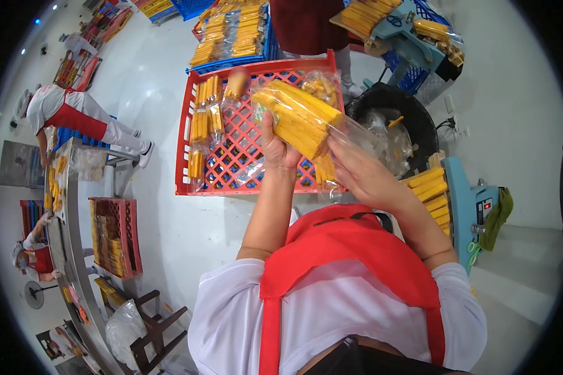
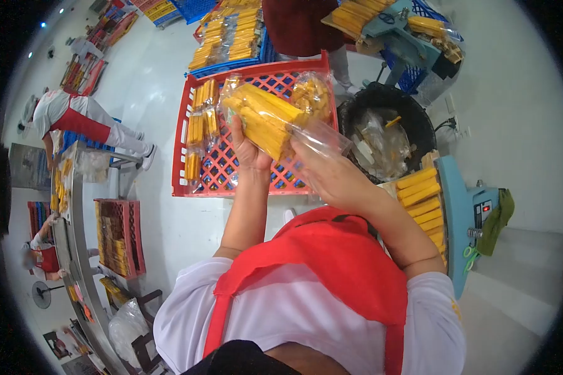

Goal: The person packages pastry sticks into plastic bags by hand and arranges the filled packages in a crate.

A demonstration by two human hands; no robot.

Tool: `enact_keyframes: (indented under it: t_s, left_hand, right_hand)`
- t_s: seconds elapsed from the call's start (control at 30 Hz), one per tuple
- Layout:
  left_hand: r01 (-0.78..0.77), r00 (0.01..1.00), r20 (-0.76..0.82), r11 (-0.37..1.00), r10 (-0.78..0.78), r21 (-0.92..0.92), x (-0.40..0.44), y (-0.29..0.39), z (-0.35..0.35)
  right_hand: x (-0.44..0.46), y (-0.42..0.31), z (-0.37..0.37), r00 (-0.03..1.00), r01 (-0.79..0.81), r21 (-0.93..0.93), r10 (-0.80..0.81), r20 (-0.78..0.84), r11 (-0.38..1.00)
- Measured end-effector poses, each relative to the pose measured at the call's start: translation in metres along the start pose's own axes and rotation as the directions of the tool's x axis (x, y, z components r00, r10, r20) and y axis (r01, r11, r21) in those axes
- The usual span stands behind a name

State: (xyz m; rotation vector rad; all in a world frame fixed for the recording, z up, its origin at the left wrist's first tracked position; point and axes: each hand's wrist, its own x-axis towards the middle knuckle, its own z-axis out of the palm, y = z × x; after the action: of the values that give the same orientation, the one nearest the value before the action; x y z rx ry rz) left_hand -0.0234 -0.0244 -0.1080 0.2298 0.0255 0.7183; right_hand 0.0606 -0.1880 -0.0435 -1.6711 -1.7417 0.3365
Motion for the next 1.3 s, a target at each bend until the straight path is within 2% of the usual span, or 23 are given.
enact_keyframes:
  t_s: [0.03,0.1,0.13,0.2,0.3,0.37,0.43,0.5,0.57,0.63,0.7,0.77,0.9,1.03,1.1,1.13,1.2,1.23,1.27,1.3]
  left_hand:
    - [-0.009,1.000,-0.002,1.000,0.009,0.002,0.000,0.002,0.000]
    - [-0.077,0.994,-0.087,0.996,0.073,-0.040,0.001,0.006,-0.002]
    - [-0.091,0.992,-0.090,0.995,0.087,-0.041,0.001,0.007,-0.005]
    - [-0.072,0.994,-0.075,0.995,0.077,0.075,-0.002,0.012,-0.009]
    - [-0.096,0.994,-0.033,0.990,0.100,0.103,-0.012,0.019,-0.005]
    - [-0.122,0.992,-0.020,0.991,0.123,0.057,-0.016,0.024,-0.009]
    - [-0.200,0.973,-0.092,0.974,0.210,0.109,-0.020,0.031,-0.007]
    - [-0.226,0.966,-0.098,0.966,0.239,0.123,-0.022,0.044,-0.006]
    - [-0.248,0.959,-0.104,0.959,0.263,0.133,-0.026,0.056,-0.002]
    - [-0.245,0.947,-0.200,0.968,0.250,0.048,-0.029,0.068,0.005]
    - [-0.282,0.935,-0.199,0.955,0.294,0.088,-0.033,0.071,0.004]
    - [-0.256,0.926,-0.219,0.937,0.308,0.239,-0.038,0.071,0.004]
    - [-0.254,0.928,-0.198,0.926,0.315,0.281,-0.043,0.077,-0.003]
    - [-0.306,0.900,-0.242,0.921,0.363,0.242,-0.047,0.082,0.000]
    - [-0.273,0.907,-0.287,0.949,0.308,0.154,-0.048,0.088,-0.005]
    - [-0.245,0.910,-0.297,0.954,0.288,0.175,-0.050,0.089,-0.007]
    - [-0.253,0.914,-0.261,0.939,0.311,0.235,-0.053,0.088,-0.012]
    - [-0.243,0.941,-0.202,0.957,0.273,0.162,-0.057,0.090,-0.007]
    - [-0.291,0.923,-0.184,0.926,0.338,0.239,-0.062,0.093,0.001]
    - [-0.243,0.927,-0.213,0.927,0.309,0.286,-0.070,0.100,0.000]
  right_hand:
    - [0.002,0.000,-0.001,1.000,0.007,0.004,-0.007,0.005,1.000]
    - [0.004,0.001,-0.006,0.988,0.135,-0.201,-0.147,-0.045,0.970]
    - [0.010,-0.001,-0.007,0.987,0.146,-0.196,-0.156,-0.036,0.970]
    - [0.023,-0.006,-0.007,0.959,0.201,-0.283,-0.248,-0.140,0.938]
    - [0.033,-0.007,0.004,0.960,0.225,-0.265,-0.260,-0.105,0.938]
    - [0.038,-0.009,0.010,0.965,0.235,-0.208,-0.254,-0.070,0.949]
    - [0.044,-0.008,0.014,0.969,0.240,-0.151,-0.247,-0.029,0.959]
    - [0.051,-0.004,0.016,0.948,0.316,-0.160,-0.316,0.023,0.935]
    - [0.055,-0.007,0.016,0.954,0.293,-0.106,-0.284,0.097,0.950]
    - [0.061,-0.009,0.019,0.951,0.274,-0.061,-0.260,0.168,0.960]
    - [0.066,-0.012,0.029,0.941,0.333,-0.148,-0.318,0.120,0.931]
    - [0.067,-0.010,0.036,0.941,0.331,-0.137,-0.316,0.124,0.934]
    - [0.072,-0.007,0.049,0.934,0.353,-0.139,-0.341,0.103,0.925]
    - [0.076,-0.016,0.043,0.933,0.340,-0.062,-0.329,0.147,0.938]
    - [0.076,-0.017,0.035,0.859,0.472,-0.138,-0.419,0.293,0.871]
    - [0.077,-0.018,0.034,0.833,0.516,-0.116,-0.465,0.301,0.849]
    - [0.078,-0.023,0.037,0.860,0.458,-0.031,-0.434,0.269,0.888]
    - [0.079,-0.027,0.036,0.876,0.409,0.025,-0.400,0.271,0.912]
    - [0.080,-0.028,0.033,0.890,0.354,0.074,-0.360,0.279,0.932]
    - [0.079,-0.024,0.029,0.895,0.331,0.200,-0.375,0.243,0.922]
